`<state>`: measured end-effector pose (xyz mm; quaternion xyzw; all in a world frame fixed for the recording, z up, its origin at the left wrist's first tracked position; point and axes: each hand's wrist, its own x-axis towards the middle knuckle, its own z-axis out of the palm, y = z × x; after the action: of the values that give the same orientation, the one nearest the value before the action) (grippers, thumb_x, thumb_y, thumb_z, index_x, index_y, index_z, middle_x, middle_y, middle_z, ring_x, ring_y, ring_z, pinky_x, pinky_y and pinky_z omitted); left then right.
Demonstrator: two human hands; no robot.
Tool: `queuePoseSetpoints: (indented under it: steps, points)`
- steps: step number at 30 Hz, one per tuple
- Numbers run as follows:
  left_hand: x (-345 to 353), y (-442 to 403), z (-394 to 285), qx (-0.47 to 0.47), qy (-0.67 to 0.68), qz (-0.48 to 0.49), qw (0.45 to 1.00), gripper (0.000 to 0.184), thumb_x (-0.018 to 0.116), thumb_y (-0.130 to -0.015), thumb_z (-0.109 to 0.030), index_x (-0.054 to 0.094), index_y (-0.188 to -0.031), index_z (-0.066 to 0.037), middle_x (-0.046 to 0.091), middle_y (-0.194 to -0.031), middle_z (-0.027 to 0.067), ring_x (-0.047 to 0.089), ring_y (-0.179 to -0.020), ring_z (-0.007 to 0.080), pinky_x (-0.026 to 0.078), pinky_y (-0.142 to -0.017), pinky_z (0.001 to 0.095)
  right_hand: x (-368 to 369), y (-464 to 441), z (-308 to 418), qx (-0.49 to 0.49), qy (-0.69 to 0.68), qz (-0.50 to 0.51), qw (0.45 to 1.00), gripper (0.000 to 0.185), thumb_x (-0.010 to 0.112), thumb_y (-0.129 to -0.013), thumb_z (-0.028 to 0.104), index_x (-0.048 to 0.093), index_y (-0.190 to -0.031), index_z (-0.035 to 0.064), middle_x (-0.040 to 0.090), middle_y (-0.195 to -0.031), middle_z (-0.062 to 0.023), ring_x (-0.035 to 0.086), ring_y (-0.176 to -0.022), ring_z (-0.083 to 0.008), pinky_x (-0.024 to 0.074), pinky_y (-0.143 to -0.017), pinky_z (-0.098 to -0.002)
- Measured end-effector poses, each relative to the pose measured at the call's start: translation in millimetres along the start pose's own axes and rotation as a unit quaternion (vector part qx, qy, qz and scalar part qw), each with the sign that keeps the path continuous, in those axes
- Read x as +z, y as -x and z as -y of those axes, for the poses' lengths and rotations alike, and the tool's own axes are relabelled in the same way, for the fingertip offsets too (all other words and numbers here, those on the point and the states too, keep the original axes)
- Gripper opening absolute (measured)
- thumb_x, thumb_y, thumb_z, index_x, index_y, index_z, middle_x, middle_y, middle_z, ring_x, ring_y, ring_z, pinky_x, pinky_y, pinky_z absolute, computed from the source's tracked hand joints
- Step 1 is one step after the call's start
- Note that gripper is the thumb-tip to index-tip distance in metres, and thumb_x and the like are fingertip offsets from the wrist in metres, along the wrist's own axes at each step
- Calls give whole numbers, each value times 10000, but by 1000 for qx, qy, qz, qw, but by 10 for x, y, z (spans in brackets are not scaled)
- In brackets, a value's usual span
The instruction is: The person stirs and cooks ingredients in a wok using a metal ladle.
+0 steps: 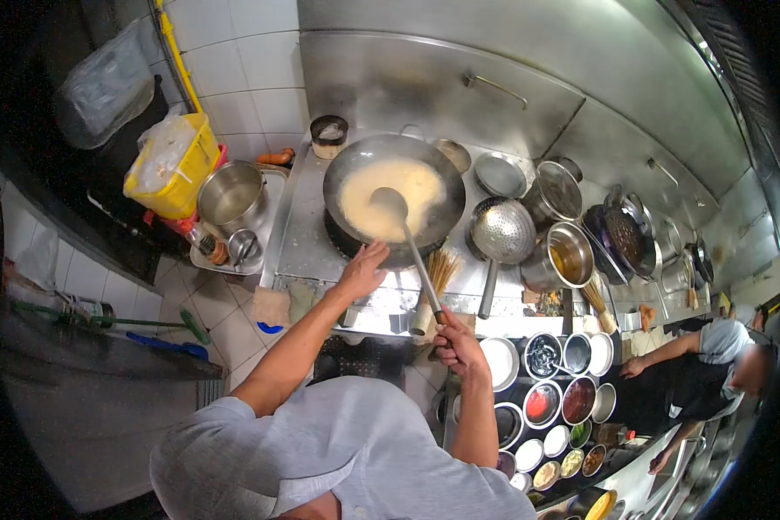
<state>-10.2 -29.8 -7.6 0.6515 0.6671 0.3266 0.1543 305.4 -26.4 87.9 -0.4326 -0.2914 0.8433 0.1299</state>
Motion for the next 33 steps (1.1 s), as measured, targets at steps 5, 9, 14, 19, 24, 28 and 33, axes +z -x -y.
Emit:
queuePoseSetpoints:
  steps: [5,9,14,19,24,28,33]
  points:
    - [-1,-9,10,-12,3,19,1000,599,637,-908,-158,499,-1466,12,399,-1597,190,275,-1536,322,216,-1257,502,113,-231,63,-1,22,-16,1000,626,495,-1034,105,323,-1597,316,457,-746,27,316,-479,-34,242,-389,-176]
    - [-9,-21,-3,-22,3,20,1000,602,637,-907,-156,498,-1468,9,397,-1599,187,268,-1538,322,218,-1256,501,186,-587,66,-47,85,-25,995,647,519,-1032,115,295,-1618,272,473,-756,39,352,-485,-47,275,-404,-196]
    - [-40,-8,-41,-22,6,23,999,589,633,-914,-157,503,-1466,3,396,-1600,188,274,-1536,325,222,-1254,504,232,-1157,86,-114,168,-50,978,676,546,-1015,99,284,-1629,203,604,-875,5,413,-509,-91,378,-446,-245]
    - [-39,-4,-35,-13,4,15,1000,587,644,-914,-151,505,-1461,8,403,-1592,197,283,-1530,334,232,-1250,511,-314,-2327,-147,-412,379,-111,821,666,569,-977,87,346,-1600,160,712,-1209,-145,708,-779,-271,553,-725,-375]
    - [8,4,12,1,-6,-5,1000,562,647,-915,-134,517,-1443,7,441,-1563,188,312,-1520,322,258,-1239,518,192,-1706,210,-318,595,-251,694,708,573,-929,123,349,-1595,214,708,-1140,-268,710,-961,-441,557,-838,-495]
    - [-9,5,-3,2,2,0,1000,571,656,-909,-132,518,-1444,10,425,-1573,200,306,-1521,333,248,-1243,518,521,-1191,290,-180,644,-293,683,738,566,-901,161,339,-1599,243,703,-1156,-260,688,-999,-455,550,-888,-496]
    - [20,6,29,5,11,-6,1000,572,658,-905,-114,517,-1447,5,434,-1567,195,313,-1520,315,255,-1238,524,170,-1048,-107,-252,573,-252,738,759,562,-893,64,327,-1603,189,687,-1217,-268,693,-1059,-424,555,-888,-457]
